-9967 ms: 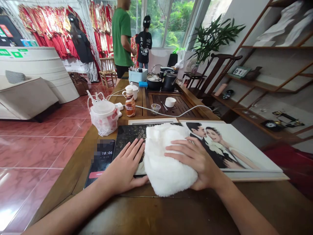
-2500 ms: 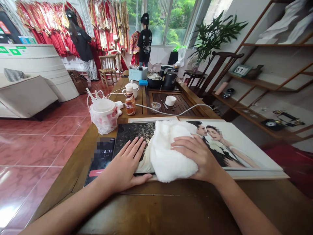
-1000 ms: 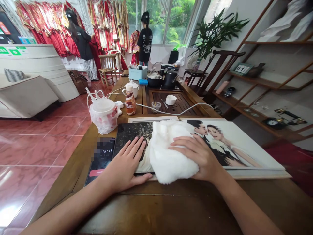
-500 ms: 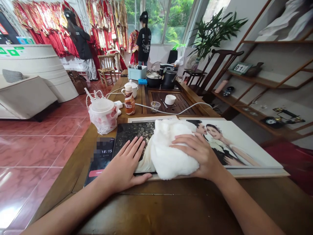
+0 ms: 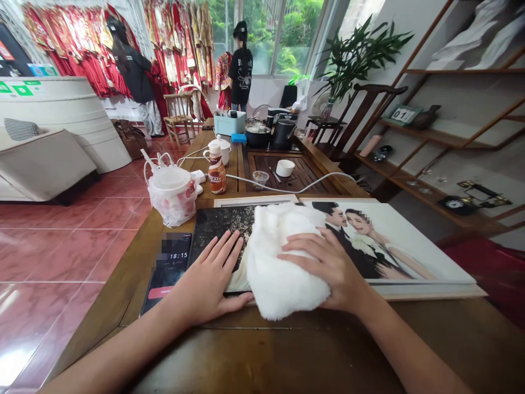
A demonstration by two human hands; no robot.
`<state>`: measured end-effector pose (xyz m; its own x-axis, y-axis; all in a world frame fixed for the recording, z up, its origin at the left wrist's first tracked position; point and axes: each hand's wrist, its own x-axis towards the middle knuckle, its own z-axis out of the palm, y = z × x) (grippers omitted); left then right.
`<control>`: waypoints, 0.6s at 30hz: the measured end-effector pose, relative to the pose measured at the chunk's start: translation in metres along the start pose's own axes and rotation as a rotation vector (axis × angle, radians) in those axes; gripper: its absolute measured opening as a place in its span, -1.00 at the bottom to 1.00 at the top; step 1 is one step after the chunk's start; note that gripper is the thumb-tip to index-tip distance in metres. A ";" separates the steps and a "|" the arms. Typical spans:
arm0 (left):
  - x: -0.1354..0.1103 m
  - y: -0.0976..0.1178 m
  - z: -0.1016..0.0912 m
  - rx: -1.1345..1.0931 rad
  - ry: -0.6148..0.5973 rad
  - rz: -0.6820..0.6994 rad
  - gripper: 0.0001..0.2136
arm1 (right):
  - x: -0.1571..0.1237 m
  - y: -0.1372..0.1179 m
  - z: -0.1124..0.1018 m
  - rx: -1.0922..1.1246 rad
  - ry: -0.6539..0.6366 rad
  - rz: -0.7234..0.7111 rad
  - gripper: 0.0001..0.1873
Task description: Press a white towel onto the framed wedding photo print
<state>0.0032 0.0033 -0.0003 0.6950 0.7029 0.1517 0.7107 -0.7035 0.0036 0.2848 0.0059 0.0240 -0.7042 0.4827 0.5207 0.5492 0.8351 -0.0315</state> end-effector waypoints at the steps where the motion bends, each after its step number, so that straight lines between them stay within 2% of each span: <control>1: 0.000 0.000 0.000 0.002 -0.002 0.007 -0.17 | 0.000 -0.002 0.001 0.029 0.000 -0.018 -0.58; 5: 0.000 0.000 0.000 -0.001 -0.008 0.000 -0.16 | 0.000 0.001 0.001 0.027 -0.011 -0.021 -0.60; 10: 0.000 0.002 0.001 -0.004 -0.010 -0.015 -0.12 | -0.002 0.009 -0.004 -0.050 -0.016 0.034 -0.51; 15: -0.001 0.001 0.000 0.004 -0.006 0.003 -0.16 | 0.001 0.001 -0.001 0.033 -0.029 -0.036 -0.59; 18: -0.001 0.001 0.001 0.002 0.003 -0.010 -0.14 | 0.001 0.003 -0.002 0.005 -0.022 -0.016 -0.59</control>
<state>0.0029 0.0020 -0.0012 0.6878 0.7092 0.1544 0.7175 -0.6965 0.0032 0.2869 0.0085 0.0264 -0.7227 0.4745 0.5025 0.5355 0.8441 -0.0270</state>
